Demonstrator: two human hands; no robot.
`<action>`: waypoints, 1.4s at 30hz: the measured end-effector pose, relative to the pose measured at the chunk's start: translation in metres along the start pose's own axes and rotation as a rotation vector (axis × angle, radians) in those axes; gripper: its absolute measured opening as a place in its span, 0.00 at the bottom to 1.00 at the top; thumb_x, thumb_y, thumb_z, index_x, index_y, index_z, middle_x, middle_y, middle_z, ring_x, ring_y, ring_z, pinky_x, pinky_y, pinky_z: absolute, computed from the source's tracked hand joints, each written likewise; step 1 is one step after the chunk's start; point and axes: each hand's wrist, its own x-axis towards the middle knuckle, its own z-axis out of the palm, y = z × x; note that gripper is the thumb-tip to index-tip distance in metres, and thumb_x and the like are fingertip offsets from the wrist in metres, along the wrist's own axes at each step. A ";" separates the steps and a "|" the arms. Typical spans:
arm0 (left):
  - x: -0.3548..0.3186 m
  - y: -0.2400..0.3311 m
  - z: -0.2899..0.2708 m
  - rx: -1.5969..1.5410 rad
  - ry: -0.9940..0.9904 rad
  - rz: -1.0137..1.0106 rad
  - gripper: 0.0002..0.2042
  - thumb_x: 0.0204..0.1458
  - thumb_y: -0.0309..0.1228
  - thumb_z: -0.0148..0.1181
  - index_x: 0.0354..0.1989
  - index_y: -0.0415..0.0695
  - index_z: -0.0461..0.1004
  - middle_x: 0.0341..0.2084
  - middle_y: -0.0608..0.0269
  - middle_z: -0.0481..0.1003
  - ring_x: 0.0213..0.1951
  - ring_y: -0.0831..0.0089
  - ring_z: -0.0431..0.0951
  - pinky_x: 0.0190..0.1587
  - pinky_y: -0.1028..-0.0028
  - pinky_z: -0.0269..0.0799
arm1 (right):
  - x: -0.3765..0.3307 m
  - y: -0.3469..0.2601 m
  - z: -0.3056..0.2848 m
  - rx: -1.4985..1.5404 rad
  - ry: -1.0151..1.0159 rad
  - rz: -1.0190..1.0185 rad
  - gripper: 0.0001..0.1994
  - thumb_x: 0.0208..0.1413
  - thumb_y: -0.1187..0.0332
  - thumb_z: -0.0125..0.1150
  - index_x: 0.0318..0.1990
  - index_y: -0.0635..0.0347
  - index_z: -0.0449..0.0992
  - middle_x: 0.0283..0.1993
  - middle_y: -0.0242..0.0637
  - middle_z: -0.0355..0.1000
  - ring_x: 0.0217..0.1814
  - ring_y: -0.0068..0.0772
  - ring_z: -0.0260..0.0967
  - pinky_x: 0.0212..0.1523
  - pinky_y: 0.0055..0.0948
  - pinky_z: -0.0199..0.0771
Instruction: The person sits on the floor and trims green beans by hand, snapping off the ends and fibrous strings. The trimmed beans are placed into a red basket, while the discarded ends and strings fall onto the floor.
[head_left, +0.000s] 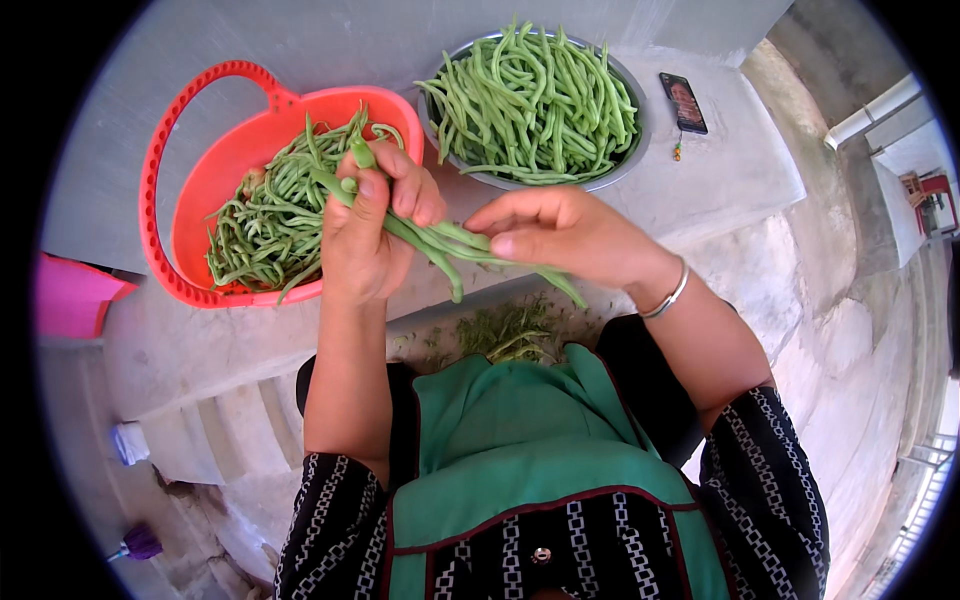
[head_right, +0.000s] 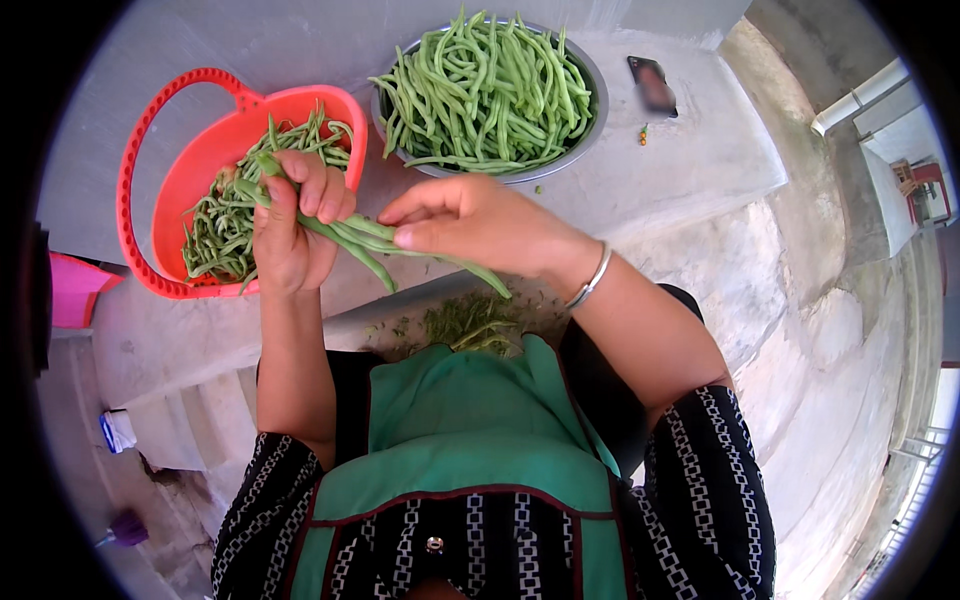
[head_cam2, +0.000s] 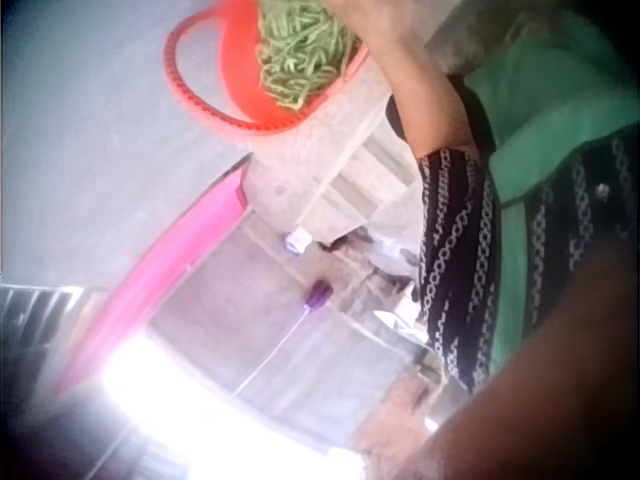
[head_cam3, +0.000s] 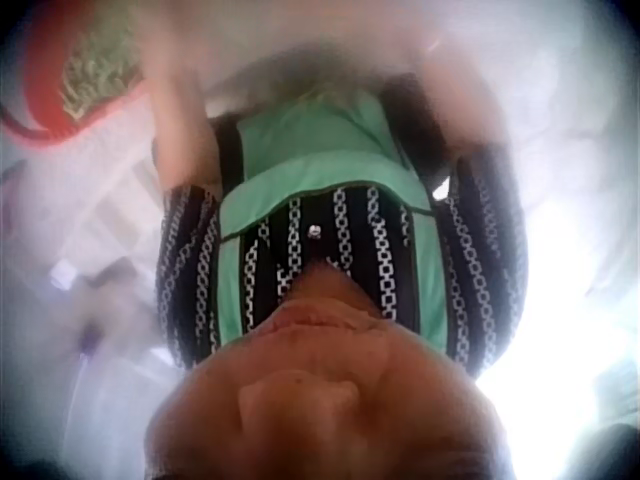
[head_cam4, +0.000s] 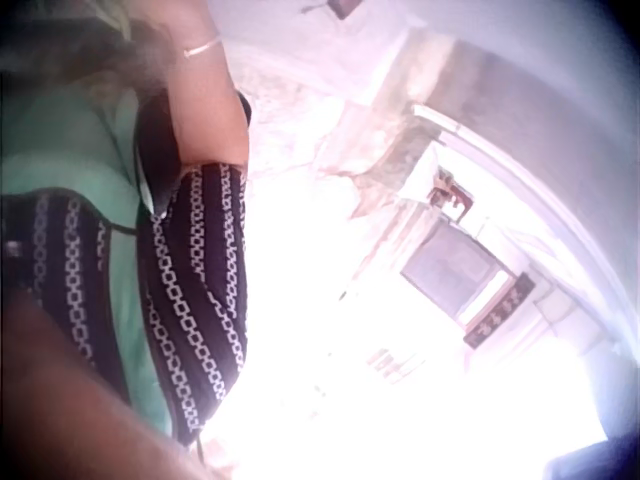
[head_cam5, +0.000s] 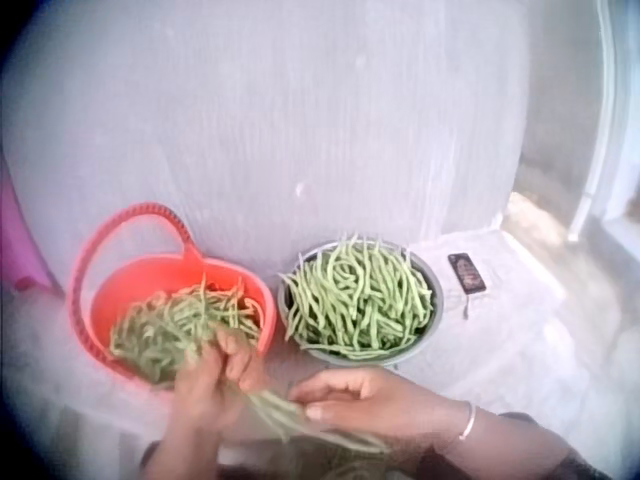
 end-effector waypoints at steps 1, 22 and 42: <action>0.000 0.001 -0.001 -0.014 -0.003 0.006 0.13 0.60 0.41 0.48 0.39 0.43 0.64 0.24 0.68 0.61 0.28 0.74 0.62 0.32 0.73 0.61 | -0.001 -0.003 0.000 -0.014 0.017 -0.012 0.14 0.55 0.69 0.59 0.47 0.68 0.73 0.40 0.34 0.75 0.42 0.19 0.70 0.46 0.22 0.70; -0.005 -0.009 -0.003 0.028 -0.022 -0.002 0.13 0.60 0.40 0.50 0.42 0.42 0.67 0.25 0.65 0.64 0.29 0.72 0.67 0.33 0.72 0.65 | 0.009 0.004 0.013 -0.233 0.217 -0.078 0.06 0.54 0.71 0.60 0.35 0.64 0.76 0.30 0.27 0.73 0.32 0.15 0.67 0.35 0.18 0.70; -0.002 -0.019 0.011 0.255 0.138 -0.013 0.11 0.60 0.36 0.50 0.46 0.44 0.67 0.31 0.65 0.68 0.35 0.72 0.70 0.37 0.73 0.66 | 0.014 0.013 0.019 -0.241 0.317 -0.157 0.09 0.51 0.69 0.64 0.36 0.66 0.76 0.30 0.34 0.75 0.30 0.19 0.71 0.32 0.21 0.72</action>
